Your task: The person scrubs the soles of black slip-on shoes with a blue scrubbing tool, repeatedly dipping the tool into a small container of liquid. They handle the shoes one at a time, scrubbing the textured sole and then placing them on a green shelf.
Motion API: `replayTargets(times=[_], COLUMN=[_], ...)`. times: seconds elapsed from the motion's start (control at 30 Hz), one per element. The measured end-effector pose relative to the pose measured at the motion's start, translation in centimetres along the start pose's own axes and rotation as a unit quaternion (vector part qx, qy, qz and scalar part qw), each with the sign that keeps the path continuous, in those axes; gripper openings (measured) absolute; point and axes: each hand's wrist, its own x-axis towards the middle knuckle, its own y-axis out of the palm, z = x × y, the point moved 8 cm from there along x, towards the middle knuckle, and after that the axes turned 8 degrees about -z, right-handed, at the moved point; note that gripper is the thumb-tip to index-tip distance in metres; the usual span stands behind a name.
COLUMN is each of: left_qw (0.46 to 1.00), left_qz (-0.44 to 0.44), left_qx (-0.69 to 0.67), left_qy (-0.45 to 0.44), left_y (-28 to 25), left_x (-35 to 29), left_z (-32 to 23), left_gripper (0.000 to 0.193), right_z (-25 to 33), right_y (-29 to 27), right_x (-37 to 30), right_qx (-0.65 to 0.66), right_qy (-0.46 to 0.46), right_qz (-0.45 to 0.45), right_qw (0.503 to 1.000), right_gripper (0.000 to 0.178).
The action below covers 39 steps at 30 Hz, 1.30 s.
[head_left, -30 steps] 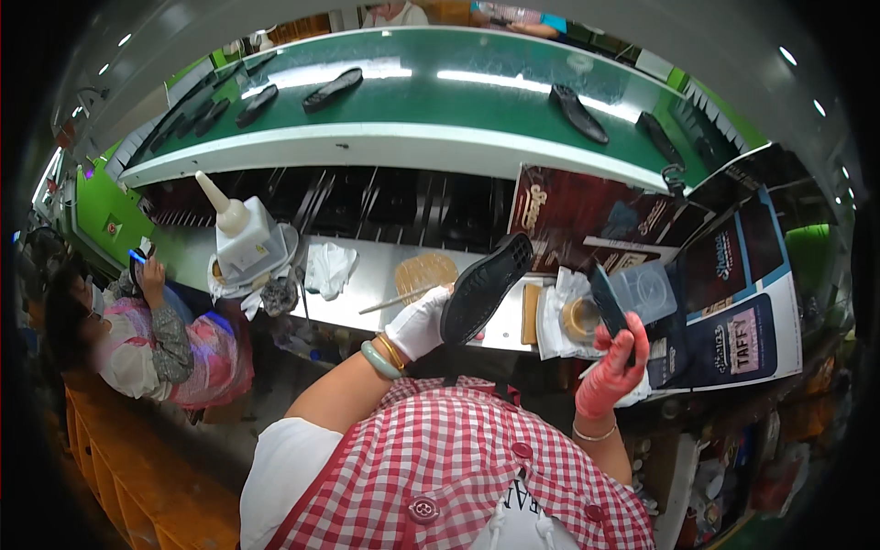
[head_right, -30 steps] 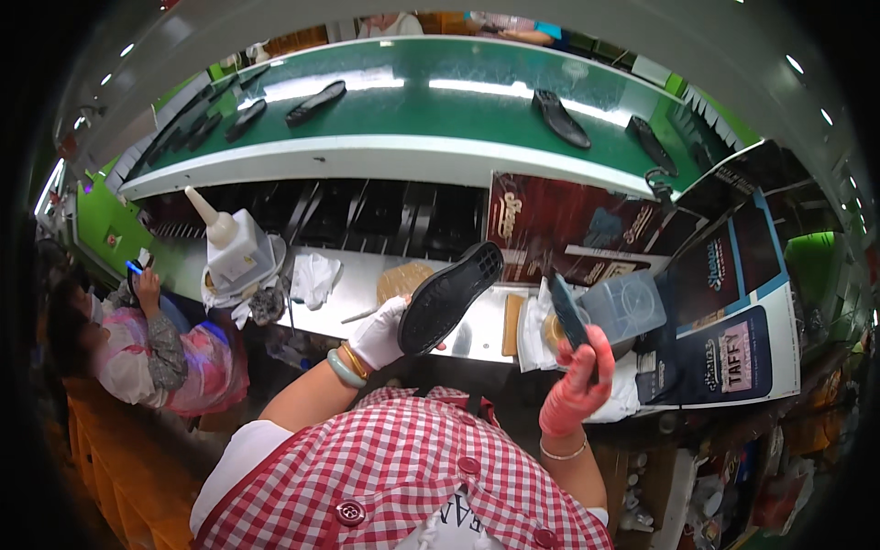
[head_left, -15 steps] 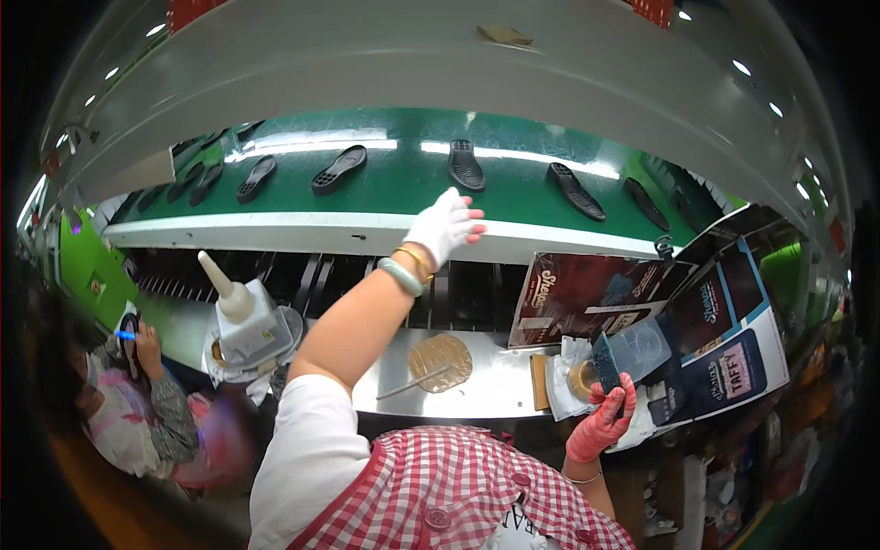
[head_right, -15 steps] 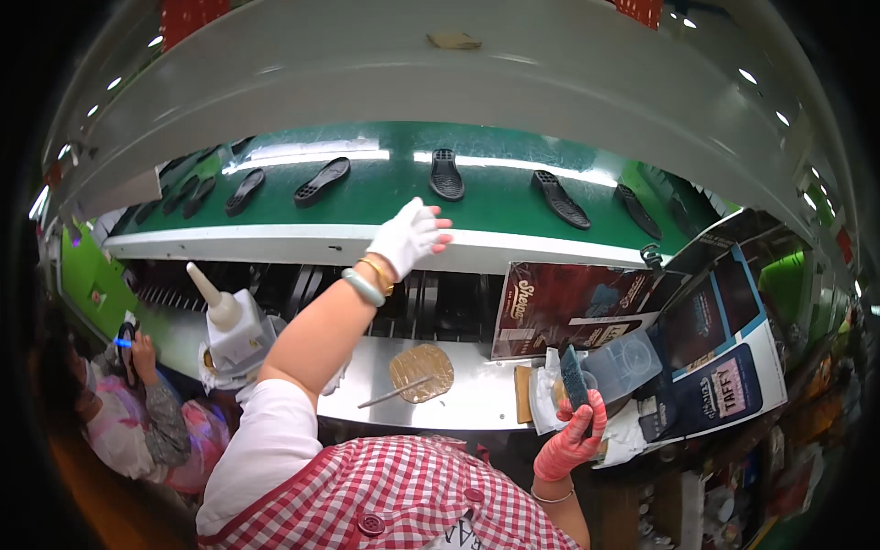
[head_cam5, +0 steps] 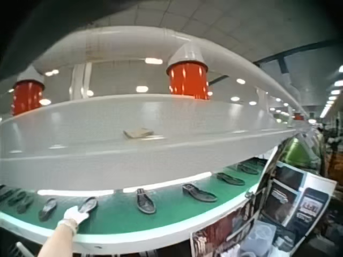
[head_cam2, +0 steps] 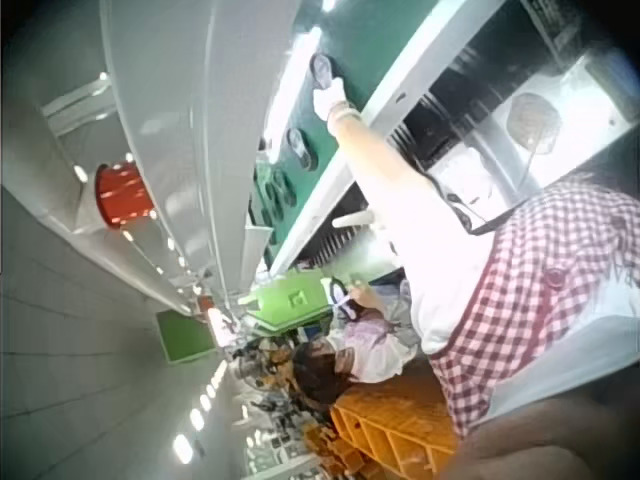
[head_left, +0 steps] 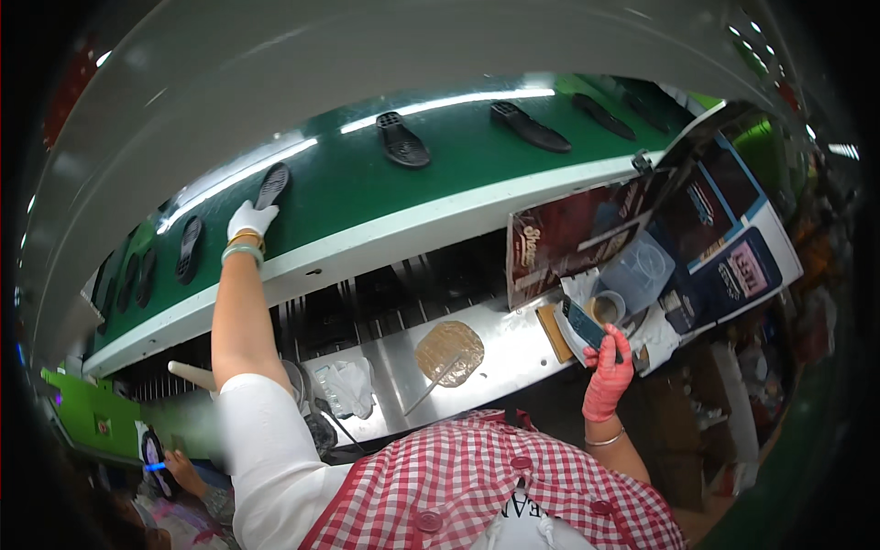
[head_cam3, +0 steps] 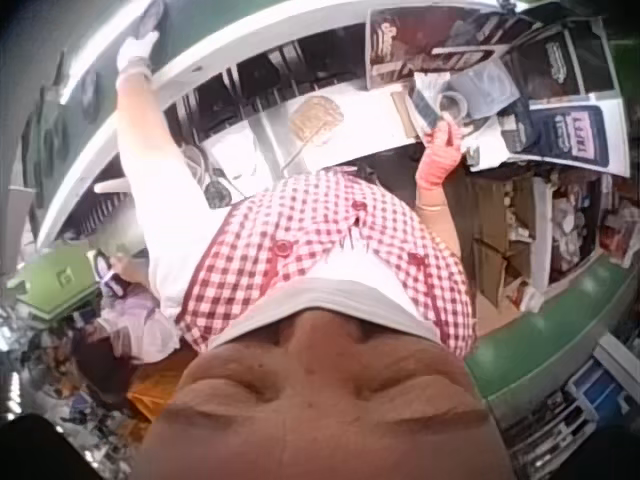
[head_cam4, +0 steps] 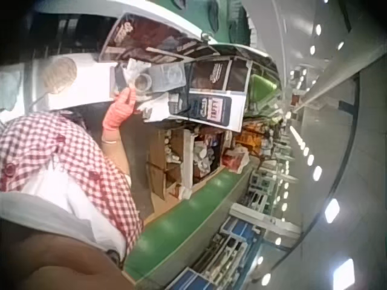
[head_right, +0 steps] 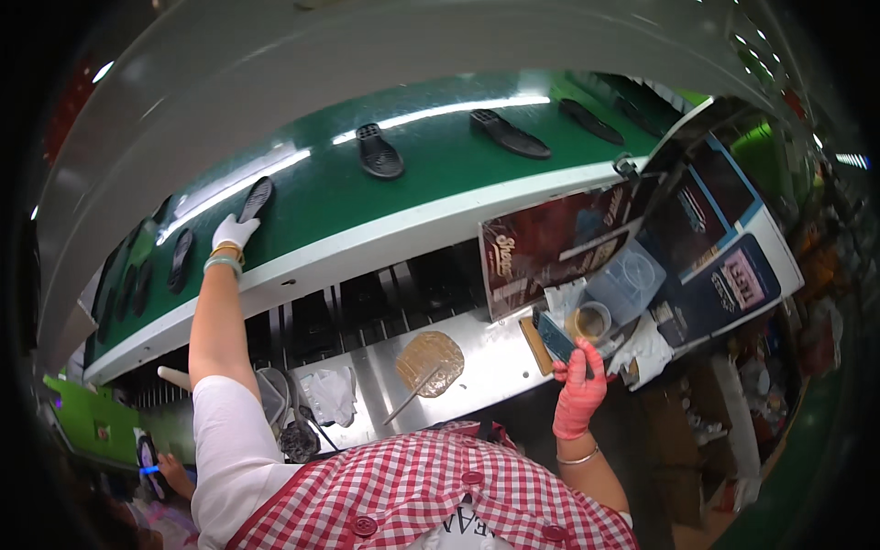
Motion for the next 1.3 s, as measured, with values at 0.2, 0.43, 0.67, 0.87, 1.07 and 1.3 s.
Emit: replayTargets(times=[0.2,0.43,0.67,0.87,1.07,1.3], left_qw=[0.756,0.638,0.45,0.408,0.357,0.386], left_qz=[0.087,0.281,0.466,0.472,0.475,0.431], left_qx=[-0.638,-0.717,-0.722,-0.743,-0.721,-0.73], left_qy=[-0.12,0.013,-0.242,-0.243,-0.356,-0.364], left_y=[-0.8,-2.9,5.7,8.1,11.4,12.0], left_x=[-5.4,-31.4,-46.9,-50.9,-54.4,-56.7], left_z=[-3.5,-18.0,-22.1,-23.3,-22.9,-23.6], left_gripper=[0.031,0.098,0.065,0.061,0.053,0.045], right_z=[-1.5,-5.6,-10.9,-12.4,-11.6,-12.3], right_y=[-3.7,-8.7,-8.6,-8.9,-9.0,-9.3], right_x=[4.9,12.0,16.5,18.1,18.2,18.9], right_qx=[-0.045,-0.184,-0.282,-0.276,-0.243,-0.218], right_qy=[0.058,0.088,0.074,0.083,0.125,0.133], right_qz=[-0.03,-0.021,0.059,0.096,0.125,0.19], right_qw=[0.997,0.979,0.955,0.953,0.954,0.948], right_gripper=[0.02,0.025,0.031,0.032,0.03,0.031])
